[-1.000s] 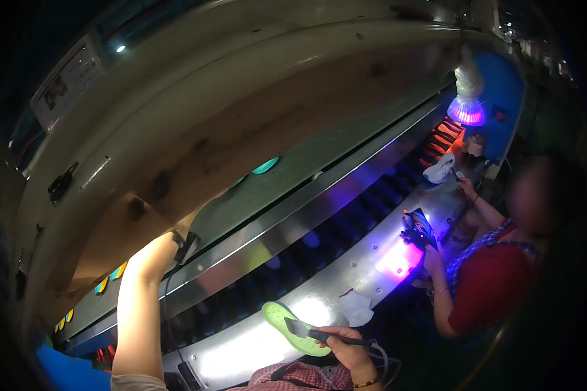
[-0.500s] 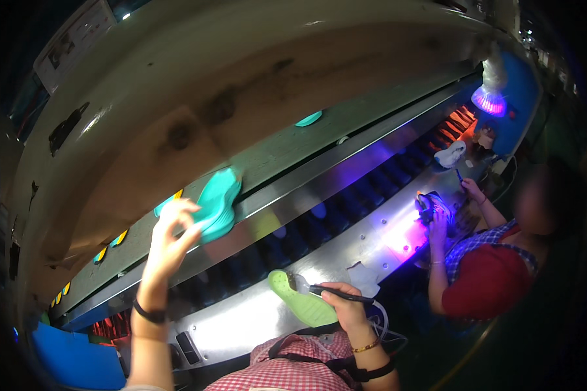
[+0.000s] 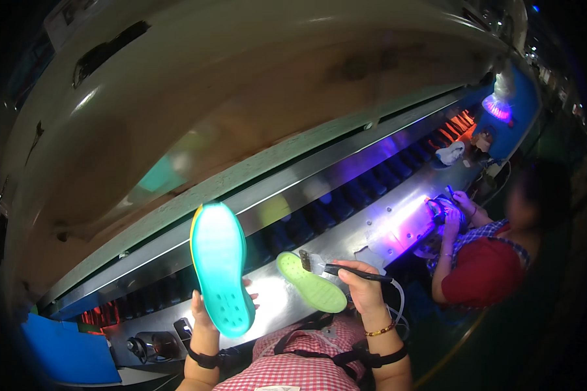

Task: Apply adhesive to shoe insoles using a brush and place them on a conveyor belt.

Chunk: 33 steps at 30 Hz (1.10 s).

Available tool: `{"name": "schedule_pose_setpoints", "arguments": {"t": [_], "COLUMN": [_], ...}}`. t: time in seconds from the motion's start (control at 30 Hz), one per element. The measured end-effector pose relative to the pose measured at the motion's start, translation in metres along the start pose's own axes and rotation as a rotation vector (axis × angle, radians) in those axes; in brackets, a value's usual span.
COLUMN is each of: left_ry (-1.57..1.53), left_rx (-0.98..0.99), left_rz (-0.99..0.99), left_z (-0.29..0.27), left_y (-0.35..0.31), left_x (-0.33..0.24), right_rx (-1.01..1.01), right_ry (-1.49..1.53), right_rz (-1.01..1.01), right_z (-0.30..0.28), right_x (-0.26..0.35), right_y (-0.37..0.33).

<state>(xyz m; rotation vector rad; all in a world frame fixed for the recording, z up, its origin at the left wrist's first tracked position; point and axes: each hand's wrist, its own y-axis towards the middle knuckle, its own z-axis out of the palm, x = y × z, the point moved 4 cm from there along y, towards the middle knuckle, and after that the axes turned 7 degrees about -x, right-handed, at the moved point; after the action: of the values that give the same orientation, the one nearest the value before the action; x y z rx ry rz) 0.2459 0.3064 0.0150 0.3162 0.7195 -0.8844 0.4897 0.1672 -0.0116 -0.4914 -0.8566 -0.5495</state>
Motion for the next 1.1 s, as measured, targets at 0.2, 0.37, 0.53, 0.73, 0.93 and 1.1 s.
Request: {"name": "schedule_pose_setpoints", "arguments": {"t": [0.2, 0.37, 0.53, 0.73, 0.93, 1.1], "left_ry": [-0.120, -0.461, -0.437, -0.324, -0.296, -0.363], "left_rx": [0.018, -0.064, -0.157, -0.568, -0.425, -0.205], "left_rz": [-0.231, -0.288, -0.226, -0.044, -0.033, -0.018], "left_z": [-0.006, -0.006, -0.025, -0.050, -0.081, -0.044], "left_y": [-0.002, -0.013, -0.025, -0.042, -0.067, -0.076], "left_x": [0.047, 0.051, 0.055, 0.049, 0.019, 0.009], "right_rx": [0.223, 0.390, 0.338, 0.616, 1.040, 0.754], "right_ry": [0.045, -0.321, -0.458, -0.887, -0.934, -0.662], "right_rz": [-0.011, -0.046, -0.176, -0.736, -0.294, -0.113], "right_z": [0.047, 0.102, 0.131, 0.183, 0.161, 0.181], "right_x": [0.000, -0.029, -0.050, -0.067, -0.059, -0.044], "right_y": [-0.024, -0.029, -0.017, -0.062, -0.094, -0.081]}}
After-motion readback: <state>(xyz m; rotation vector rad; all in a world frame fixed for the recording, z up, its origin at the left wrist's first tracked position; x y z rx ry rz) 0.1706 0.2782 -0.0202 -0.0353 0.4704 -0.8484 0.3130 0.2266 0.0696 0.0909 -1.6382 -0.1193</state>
